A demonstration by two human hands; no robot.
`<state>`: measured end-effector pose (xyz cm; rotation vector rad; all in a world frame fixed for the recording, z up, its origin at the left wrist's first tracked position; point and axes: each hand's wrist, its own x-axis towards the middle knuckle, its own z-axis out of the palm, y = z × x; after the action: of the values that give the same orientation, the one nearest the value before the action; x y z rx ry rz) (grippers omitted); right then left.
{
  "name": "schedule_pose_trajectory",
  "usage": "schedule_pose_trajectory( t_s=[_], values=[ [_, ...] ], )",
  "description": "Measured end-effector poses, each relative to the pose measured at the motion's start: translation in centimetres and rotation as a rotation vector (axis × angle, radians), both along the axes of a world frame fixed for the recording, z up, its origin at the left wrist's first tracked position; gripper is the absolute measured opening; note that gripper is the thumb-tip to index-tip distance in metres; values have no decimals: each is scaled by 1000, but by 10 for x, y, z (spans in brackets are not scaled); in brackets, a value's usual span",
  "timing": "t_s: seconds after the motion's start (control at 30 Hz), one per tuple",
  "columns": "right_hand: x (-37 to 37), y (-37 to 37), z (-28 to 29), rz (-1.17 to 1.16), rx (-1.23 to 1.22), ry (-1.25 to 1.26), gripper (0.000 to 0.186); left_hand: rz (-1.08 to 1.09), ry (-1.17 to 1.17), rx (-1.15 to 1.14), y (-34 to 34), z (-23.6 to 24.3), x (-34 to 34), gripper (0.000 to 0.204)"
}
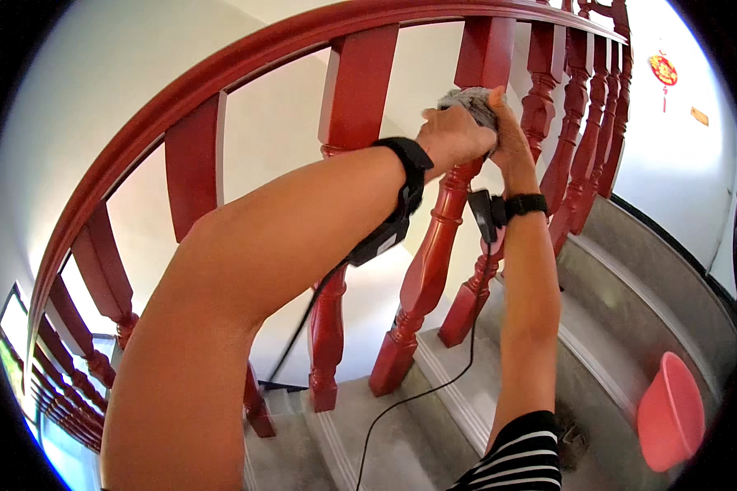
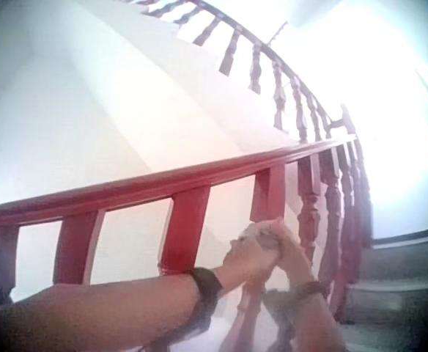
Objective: The person wipes the wooden bannister of a staircase using a grey cloth and then a yellow cloth, cleaning both the top rail and the individual spindles while sitting on the stairs.
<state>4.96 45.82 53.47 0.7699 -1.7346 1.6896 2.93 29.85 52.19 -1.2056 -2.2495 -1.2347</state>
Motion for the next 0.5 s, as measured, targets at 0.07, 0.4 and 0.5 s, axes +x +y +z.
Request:
schedule_pose_trajectory(
  t_s=[0.07, 0.4, 0.5],
  values=[
    [-11, -5, -4, 32, -192, -19, 44, -192, -44, 103, 0, 6, -10, 67],
    [-9, -14, -1, -68, 22, 28, 26, -1, 121, 113, -3, 2, -14, 44],
    [-10, -18, 1, -183, 46, 10, 28, 1, 97, 100, -1, -4, -16, 43]
  ],
)
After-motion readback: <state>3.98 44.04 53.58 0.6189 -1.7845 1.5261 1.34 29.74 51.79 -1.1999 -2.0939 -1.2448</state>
